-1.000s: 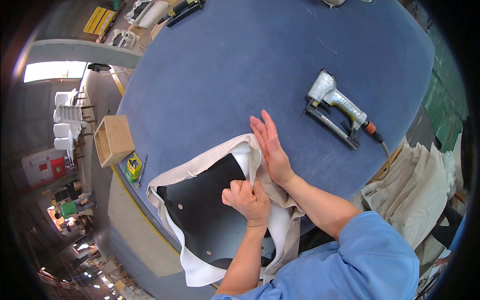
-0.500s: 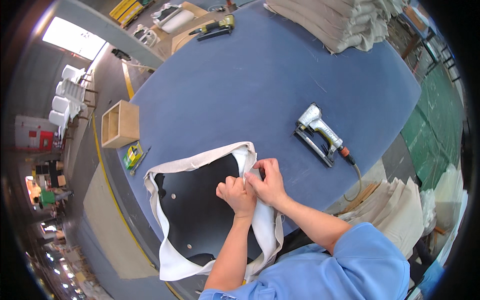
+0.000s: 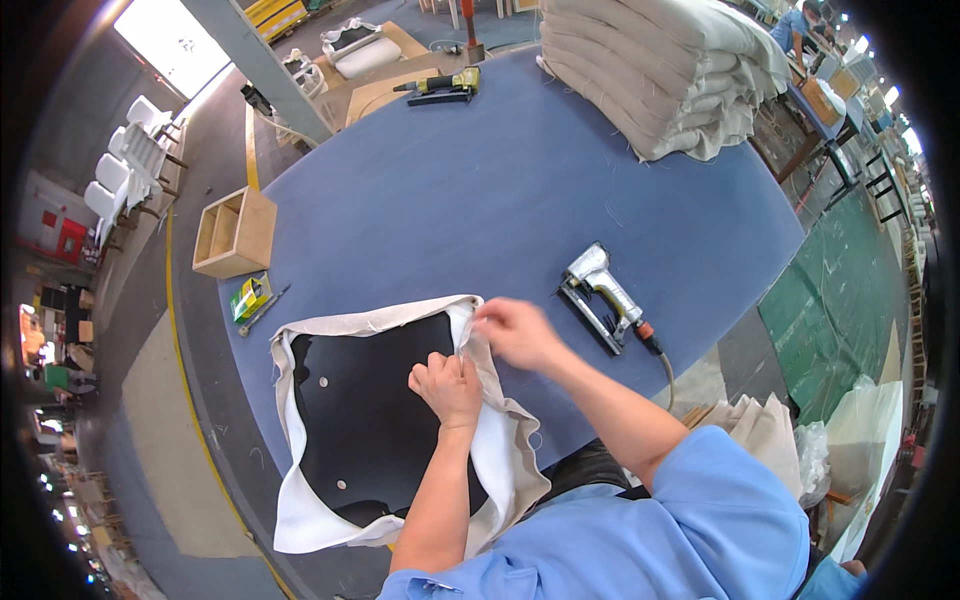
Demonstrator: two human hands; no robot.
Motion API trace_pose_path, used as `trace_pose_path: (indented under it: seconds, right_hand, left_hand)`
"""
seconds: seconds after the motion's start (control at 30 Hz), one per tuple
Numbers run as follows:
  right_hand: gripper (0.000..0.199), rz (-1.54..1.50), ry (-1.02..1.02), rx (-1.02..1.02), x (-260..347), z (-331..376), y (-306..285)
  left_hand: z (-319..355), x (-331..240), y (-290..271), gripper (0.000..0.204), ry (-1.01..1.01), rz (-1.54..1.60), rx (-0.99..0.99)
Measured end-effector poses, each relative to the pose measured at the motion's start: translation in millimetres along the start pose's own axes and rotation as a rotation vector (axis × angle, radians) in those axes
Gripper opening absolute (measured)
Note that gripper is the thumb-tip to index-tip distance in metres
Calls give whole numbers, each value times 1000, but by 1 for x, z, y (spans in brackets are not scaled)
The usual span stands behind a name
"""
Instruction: The person is upholstering a cushion by fitting a white fabric cover over a black foam base. They use a pneumatic staple gun to secure the fabric edges to the underside of the cushion base, repeatedly folding and smoothing the material to ensure a tight fit.
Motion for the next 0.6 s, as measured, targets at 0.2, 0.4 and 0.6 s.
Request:
trace_pose_path:
  seconds: [0.2,0.4,0.6]
  right_hand:
    - [47,734,269,-436,-38,19,-193]
    - [56,743,288,-273,-68,-1,-197]
    - [54,538,183,-260,-54,-1,-187]
  left_hand:
    - [-2,-4,-3,24,3,76,25]
    - [-1,-3,-10,22,-74,77,30]
    - [-2,-6,-14,23,-106,86,-23]
Point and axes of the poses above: each hand's wrist, its own z-axis away from the middle knuckle, its own y-axis out of the palm, x = y × z, the point moved 3 cm from there along -z, towards the middle knuckle, and after that the axes turned 9 degrees about -z, right-handed, at the moved point
